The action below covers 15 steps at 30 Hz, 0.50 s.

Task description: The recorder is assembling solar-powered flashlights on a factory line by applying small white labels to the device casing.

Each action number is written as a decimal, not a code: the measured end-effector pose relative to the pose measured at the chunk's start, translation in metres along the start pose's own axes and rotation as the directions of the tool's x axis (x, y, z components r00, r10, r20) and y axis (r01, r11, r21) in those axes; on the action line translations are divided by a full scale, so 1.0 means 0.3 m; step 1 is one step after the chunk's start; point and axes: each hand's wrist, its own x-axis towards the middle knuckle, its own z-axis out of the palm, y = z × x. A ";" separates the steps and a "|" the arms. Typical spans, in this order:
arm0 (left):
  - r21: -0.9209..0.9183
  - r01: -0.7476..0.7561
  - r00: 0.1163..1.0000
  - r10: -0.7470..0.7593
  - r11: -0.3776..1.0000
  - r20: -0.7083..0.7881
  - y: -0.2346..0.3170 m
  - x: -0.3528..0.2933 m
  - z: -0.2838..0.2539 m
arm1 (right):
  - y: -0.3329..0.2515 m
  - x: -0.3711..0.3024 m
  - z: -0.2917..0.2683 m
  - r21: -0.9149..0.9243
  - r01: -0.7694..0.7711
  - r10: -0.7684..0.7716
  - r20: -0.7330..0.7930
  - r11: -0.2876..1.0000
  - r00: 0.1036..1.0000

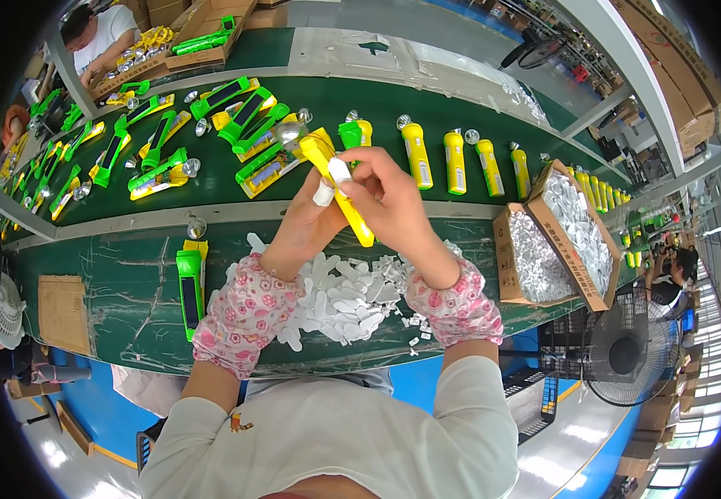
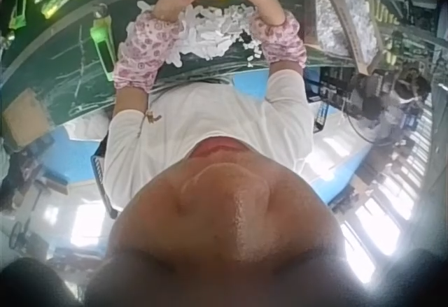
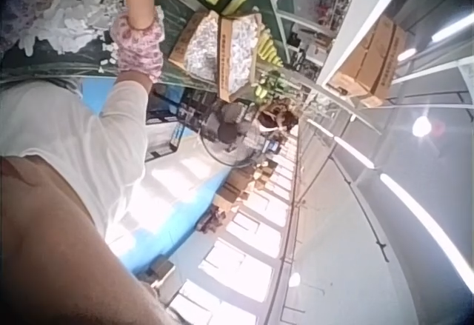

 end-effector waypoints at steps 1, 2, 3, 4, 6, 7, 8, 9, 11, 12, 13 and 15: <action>0.000 0.002 1.000 -0.002 1.000 0.001 0.004 -0.002 -0.006 | 0.006 -0.001 0.008 -0.104 0.081 -0.082 -0.002 0.991 0.997; 0.072 -0.018 0.999 0.021 0.997 -0.033 0.005 -0.003 -0.014 | 0.012 -0.004 0.011 -0.212 0.159 -0.162 0.004 0.964 0.987; 0.144 -0.037 0.997 0.047 0.989 -0.065 0.005 -0.002 -0.024 | 0.024 -0.010 0.014 -0.180 0.170 -0.168 0.027 0.969 0.985; 0.092 -0.040 0.995 0.048 0.995 -0.088 0.003 0.002 -0.034 | 0.029 -0.009 0.004 -0.185 0.167 -0.166 0.024 0.968 0.986; 0.104 -0.047 0.994 0.056 0.993 -0.089 0.003 0.000 -0.051 | 0.032 0.003 -0.012 -0.459 0.372 -0.353 0.130 0.807 0.926; 0.118 -0.056 0.994 0.067 0.991 -0.089 0.002 -0.003 -0.055 | 0.021 -0.006 -0.014 -0.458 0.371 -0.352 0.131 0.808 0.927; 0.118 -0.057 0.994 0.068 0.991 -0.090 0.011 -0.003 -0.036 | -0.013 -0.015 -0.012 -0.552 0.321 -0.359 0.041 0.769 0.932; 0.044 -0.063 0.994 0.066 0.997 -0.092 0.022 -0.005 -0.010 | -0.031 -0.026 -0.009 -0.636 0.261 -0.373 -0.047 0.727 0.926; -0.049 -0.087 0.983 0.077 0.995 -0.168 0.028 0.000 0.022 | 0.002 -0.053 -0.006 -0.474 0.037 -0.074 -0.058 0.880 0.996; -0.080 -0.084 0.977 0.066 0.993 -0.201 0.022 0.006 0.016 | 0.029 -0.070 -0.009 -0.398 -0.101 0.115 0.013 0.912 0.993; -0.111 -0.083 0.971 0.055 0.990 -0.233 0.015 0.010 0.011 | 0.080 -0.070 -0.008 -0.478 0.036 0.001 0.076 0.877 0.997; -0.015 -0.129 0.931 0.116 0.992 -0.347 0.012 0.004 0.026 | 0.070 -0.059 -0.002 -0.427 0.007 0.026 0.071 0.904 0.997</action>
